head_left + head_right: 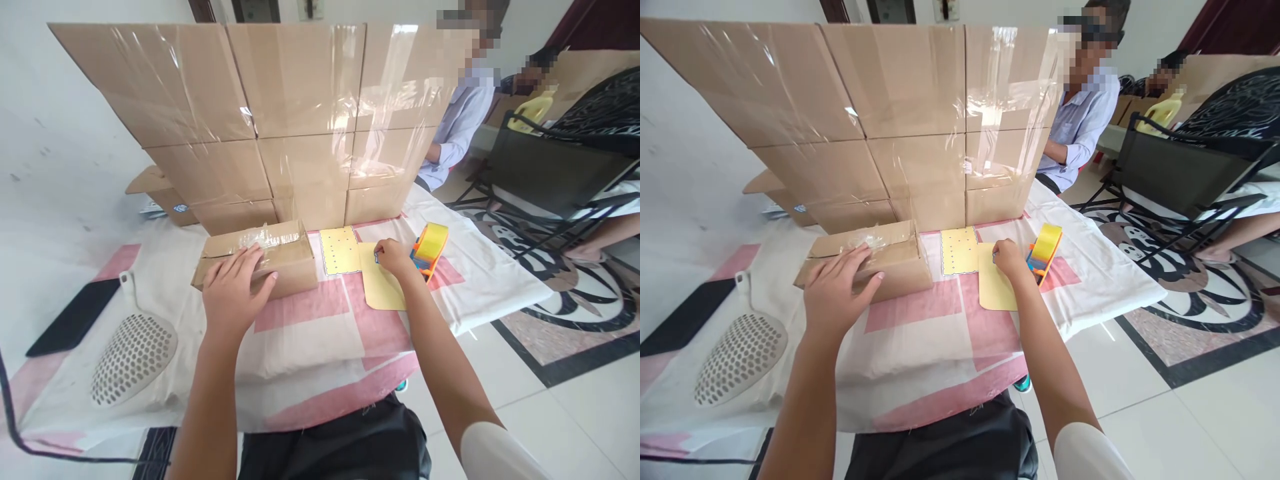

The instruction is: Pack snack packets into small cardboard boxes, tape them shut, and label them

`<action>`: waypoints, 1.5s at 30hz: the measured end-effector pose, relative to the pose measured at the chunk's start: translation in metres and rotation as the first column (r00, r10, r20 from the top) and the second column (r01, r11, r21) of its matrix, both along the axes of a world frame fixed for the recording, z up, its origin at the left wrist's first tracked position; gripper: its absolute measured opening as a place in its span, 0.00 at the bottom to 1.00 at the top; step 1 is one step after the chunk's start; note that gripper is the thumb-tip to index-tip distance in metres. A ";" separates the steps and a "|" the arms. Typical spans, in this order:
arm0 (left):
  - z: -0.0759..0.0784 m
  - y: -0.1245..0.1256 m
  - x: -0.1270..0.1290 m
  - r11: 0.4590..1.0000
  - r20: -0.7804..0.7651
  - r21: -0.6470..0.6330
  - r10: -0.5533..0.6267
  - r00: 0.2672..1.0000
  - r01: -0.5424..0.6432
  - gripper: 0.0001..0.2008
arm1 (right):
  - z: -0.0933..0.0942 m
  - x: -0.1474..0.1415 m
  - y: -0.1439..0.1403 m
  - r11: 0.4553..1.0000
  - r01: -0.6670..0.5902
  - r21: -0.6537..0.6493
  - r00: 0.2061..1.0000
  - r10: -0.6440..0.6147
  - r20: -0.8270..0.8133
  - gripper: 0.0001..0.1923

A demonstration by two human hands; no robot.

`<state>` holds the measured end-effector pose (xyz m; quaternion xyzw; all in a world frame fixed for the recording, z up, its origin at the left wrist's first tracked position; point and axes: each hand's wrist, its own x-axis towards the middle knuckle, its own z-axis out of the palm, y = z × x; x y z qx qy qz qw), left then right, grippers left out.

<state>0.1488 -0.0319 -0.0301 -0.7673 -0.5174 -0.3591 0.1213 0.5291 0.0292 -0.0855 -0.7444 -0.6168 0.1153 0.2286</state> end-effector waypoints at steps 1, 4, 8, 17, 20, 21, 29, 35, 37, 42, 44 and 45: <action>0.000 0.000 0.000 1.000 0.009 0.006 -0.004 1.000 0.004 0.20 | 0.002 -0.001 -0.001 1.000 -0.005 0.026 1.000 0.005 -0.008 0.14; -0.001 0.001 -0.001 1.000 0.031 0.012 -0.018 0.999 0.018 0.20 | 0.011 -0.006 -0.006 0.992 -0.017 0.129 0.999 0.023 -0.047 0.13; -0.009 -0.005 0.010 0.986 0.123 0.163 -0.060 0.991 0.040 0.20 | 0.017 -0.013 -0.012 0.968 -0.028 0.250 0.990 0.062 -0.130 0.11; -0.043 -0.008 0.150 0.750 0.653 -0.291 -0.298 0.696 0.594 0.07 | 0.012 -0.027 -0.015 0.930 -0.137 0.342 0.871 0.278 -0.406 0.18; -0.047 0.021 0.181 0.648 0.785 -0.422 -0.089 0.612 0.635 0.10 | 0.010 -0.031 -0.015 0.921 -0.177 0.347 0.771 0.349 -0.533 0.19; -0.049 0.031 0.185 0.646 0.800 -0.424 -0.061 0.597 0.635 0.10 | 0.010 -0.032 -0.015 0.915 -0.198 0.351 0.752 0.372 -0.545 0.18; -0.063 0.054 0.184 0.706 0.825 -0.375 -0.041 0.563 0.601 0.08 | 0.011 -0.035 -0.020 0.870 -0.349 0.348 0.777 0.477 -0.412 0.10; -0.060 0.048 0.181 0.781 0.791 -0.306 -0.109 0.602 0.544 0.07 | 0.014 -0.039 -0.023 0.863 -0.286 0.417 0.872 0.415 -0.260 0.08; -0.058 0.046 0.178 0.808 0.780 -0.273 -0.131 0.612 0.522 0.08 | 0.018 -0.043 -0.025 0.881 -0.266 0.392 0.877 0.390 -0.282 0.09; -0.063 0.039 0.173 0.798 0.775 -0.221 -0.206 0.598 0.561 0.10 | 0.029 -0.053 -0.033 0.902 -0.315 0.294 0.775 0.424 -0.469 0.13; -0.066 0.036 0.172 0.787 0.774 -0.214 -0.226 0.592 0.579 0.10 | 0.031 -0.055 -0.034 0.897 -0.335 0.288 0.725 0.440 -0.529 0.15; -0.067 0.034 0.173 0.782 0.778 -0.210 -0.230 0.584 0.587 0.10 | 0.032 -0.055 -0.034 0.894 -0.345 0.287 0.698 0.449 -0.558 0.15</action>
